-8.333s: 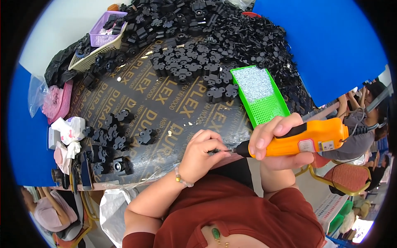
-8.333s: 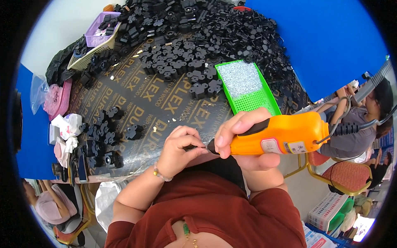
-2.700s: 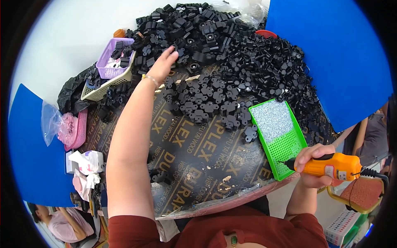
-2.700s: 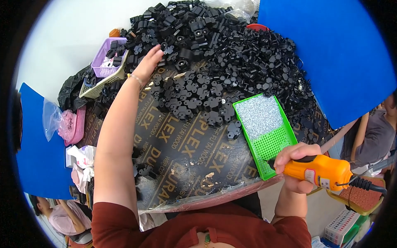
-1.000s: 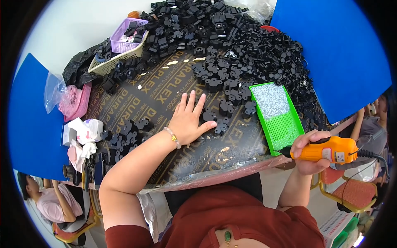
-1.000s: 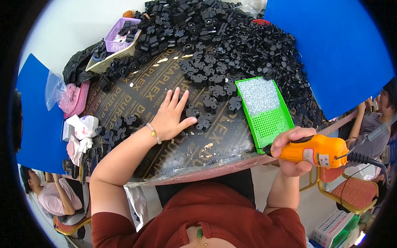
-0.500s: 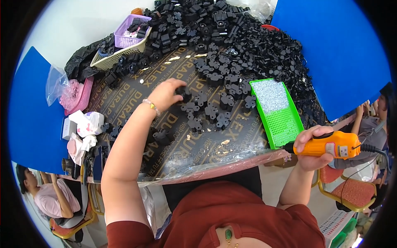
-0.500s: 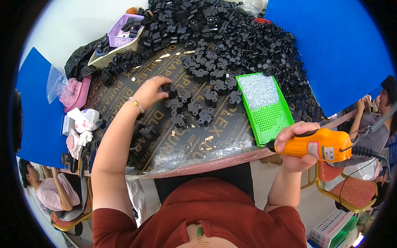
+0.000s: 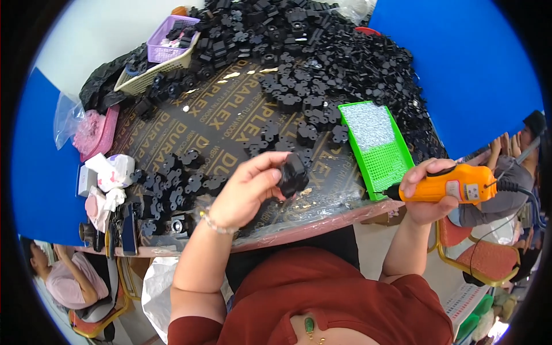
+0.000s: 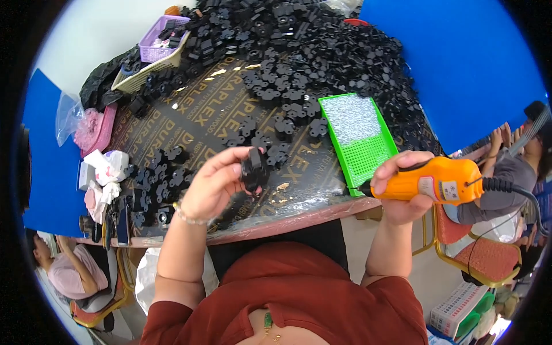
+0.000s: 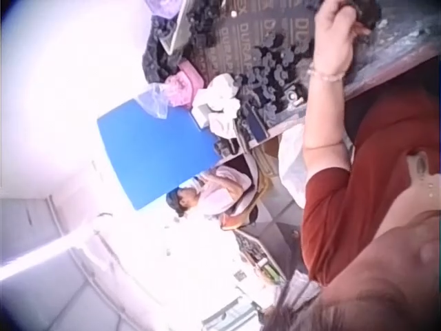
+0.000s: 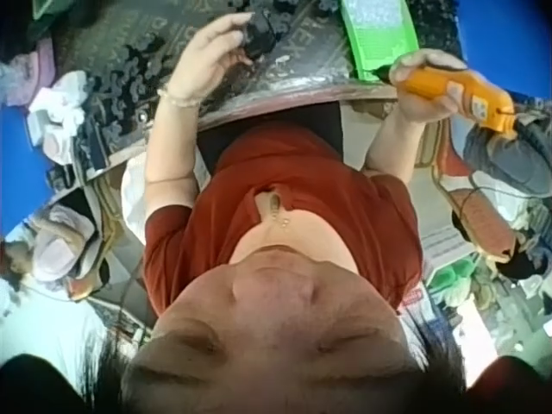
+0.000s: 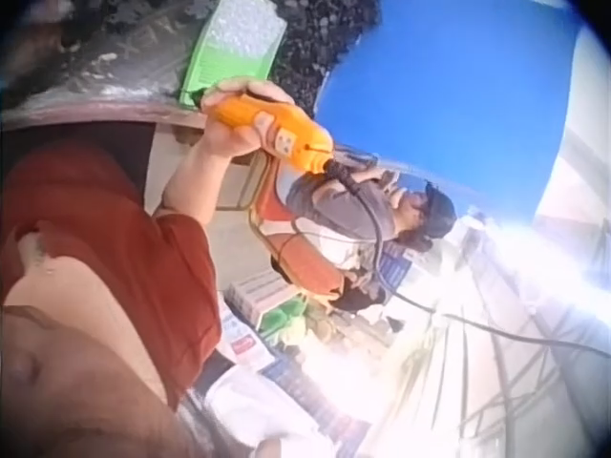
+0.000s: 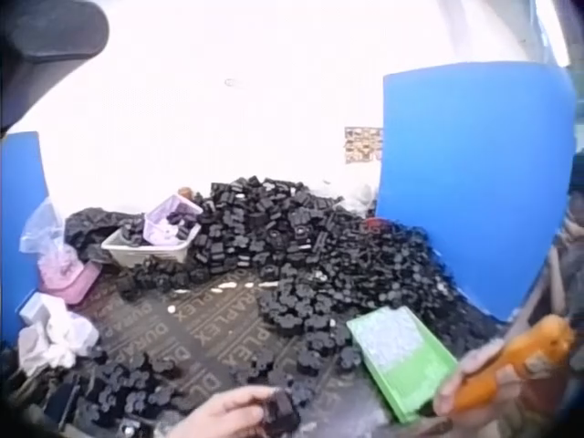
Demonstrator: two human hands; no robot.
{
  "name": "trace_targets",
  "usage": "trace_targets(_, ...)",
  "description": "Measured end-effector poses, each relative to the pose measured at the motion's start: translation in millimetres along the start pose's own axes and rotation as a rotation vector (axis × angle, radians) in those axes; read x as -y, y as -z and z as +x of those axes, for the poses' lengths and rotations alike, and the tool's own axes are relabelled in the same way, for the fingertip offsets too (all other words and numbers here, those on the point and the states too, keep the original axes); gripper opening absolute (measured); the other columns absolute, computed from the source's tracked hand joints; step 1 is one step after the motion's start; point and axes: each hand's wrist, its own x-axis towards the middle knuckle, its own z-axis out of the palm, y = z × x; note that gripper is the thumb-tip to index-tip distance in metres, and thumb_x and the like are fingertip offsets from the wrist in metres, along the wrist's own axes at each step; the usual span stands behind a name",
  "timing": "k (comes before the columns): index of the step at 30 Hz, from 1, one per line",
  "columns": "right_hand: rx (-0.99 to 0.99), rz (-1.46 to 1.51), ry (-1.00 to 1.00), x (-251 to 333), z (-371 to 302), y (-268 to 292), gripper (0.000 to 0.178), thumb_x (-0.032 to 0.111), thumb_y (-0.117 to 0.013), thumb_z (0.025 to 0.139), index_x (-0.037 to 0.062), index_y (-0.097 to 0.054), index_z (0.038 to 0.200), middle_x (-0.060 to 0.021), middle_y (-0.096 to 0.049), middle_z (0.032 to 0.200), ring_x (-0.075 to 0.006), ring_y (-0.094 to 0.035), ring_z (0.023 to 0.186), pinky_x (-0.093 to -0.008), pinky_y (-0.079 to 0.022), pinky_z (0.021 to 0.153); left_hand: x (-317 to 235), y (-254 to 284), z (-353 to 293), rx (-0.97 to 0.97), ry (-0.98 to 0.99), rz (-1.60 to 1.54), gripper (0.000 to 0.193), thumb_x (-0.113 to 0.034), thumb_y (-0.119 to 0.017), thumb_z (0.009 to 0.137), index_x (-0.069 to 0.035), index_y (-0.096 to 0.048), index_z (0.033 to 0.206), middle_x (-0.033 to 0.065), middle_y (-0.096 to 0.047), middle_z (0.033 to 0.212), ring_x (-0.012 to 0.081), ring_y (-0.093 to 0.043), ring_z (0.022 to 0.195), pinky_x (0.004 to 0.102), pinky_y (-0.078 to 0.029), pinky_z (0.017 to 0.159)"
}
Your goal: Using an electric screwdriver to attach screws to small black plastic toy components.
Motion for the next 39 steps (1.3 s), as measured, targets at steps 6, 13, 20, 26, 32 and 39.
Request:
trace_targets(6, -0.045, -0.011, -0.016, 7.8, -2.4, 7.6, 0.07, 0.061, -0.07, 0.079, -0.0015, -0.051, 0.105, -0.0193, -0.064, 0.081, -0.0184, -0.062, 0.057, -0.0272, -0.052, 0.05, 27.1, -16.4, 1.8, 0.13, 0.173, 0.225, 0.035, -0.009, -0.05, 0.096, -0.003, -0.055, 0.13, 0.0019, -0.063, 0.105, 0.0086, -0.06, 0.084, 0.024, -0.051, 0.074)
trace_targets(13, -0.113, -0.027, -0.034, 21.0, -9.9, 19.3, 0.068, 0.058, -0.073, 0.078, -0.0017, -0.052, 0.104, -0.0182, -0.064, 0.079, -0.0179, -0.061, 0.054, -0.027, -0.052, 0.05, -20.6, -40.6, 112.5, 0.167, -0.017, 0.844, 0.038, -0.017, -0.056, 0.09, 0.004, -0.059, 0.122, 0.0088, -0.066, 0.09, 0.0115, -0.059, 0.075, 0.0276, -0.05, 0.069)
trace_targets(20, -0.146, -0.079, -0.016, 21.1, -12.9, 36.3, 0.068, 0.057, -0.074, 0.078, -0.0023, -0.052, 0.104, -0.0176, -0.064, 0.079, -0.0173, -0.061, 0.055, -0.0255, -0.052, 0.05, -46.2, 32.3, 236.7, -0.262, -0.472, 1.172, 0.04, -0.024, -0.06, 0.09, 0.001, -0.061, 0.122, 0.022, -0.062, 0.122, 0.0342, -0.057, 0.118, 0.0377, -0.043, 0.102)
trace_targets(26, -0.175, -0.097, -0.021, 20.2, -11.1, 56.8, 0.069, 0.057, -0.074, 0.078, -0.0025, -0.052, 0.104, -0.0177, -0.064, 0.08, -0.0171, -0.061, 0.054, -0.0246, -0.051, 0.05, -43.5, 51.8, 248.2, -0.317, -0.685, 1.644, 0.036, -0.022, -0.07, 0.079, -0.008, -0.067, 0.112, 0.0151, -0.062, 0.121, 0.0333, -0.058, 0.113, 0.0412, -0.047, 0.097)
trace_targets(32, -0.131, -0.119, -0.028, 9.3, 1.9, 48.7, 0.072, 0.061, -0.073, 0.075, -0.0007, -0.051, 0.103, -0.0157, -0.063, 0.082, -0.0155, -0.061, 0.058, -0.0224, -0.051, 0.054, -18.7, 10.4, 288.2, -0.256, -0.513, 1.656, 0.048, -0.023, -0.077, 0.074, -0.009, -0.065, 0.118, 0.013, -0.064, 0.115, 0.0333, -0.061, 0.105, 0.042, -0.049, 0.092)
trace_targets(39, -0.149, -0.104, -0.005, 3.9, 5.4, 61.4, 0.07, 0.059, -0.074, 0.077, -0.0016, -0.051, 0.103, -0.0174, -0.063, 0.083, -0.0161, -0.062, 0.059, -0.0223, -0.051, 0.054, -23.4, 14.4, 306.0, -0.255, -0.471, 1.62, 0.036, -0.024, -0.075, 0.076, -0.009, -0.068, 0.109, 0.0147, -0.064, 0.104, 0.0336, -0.062, 0.098, 0.0422, -0.051, 0.086)
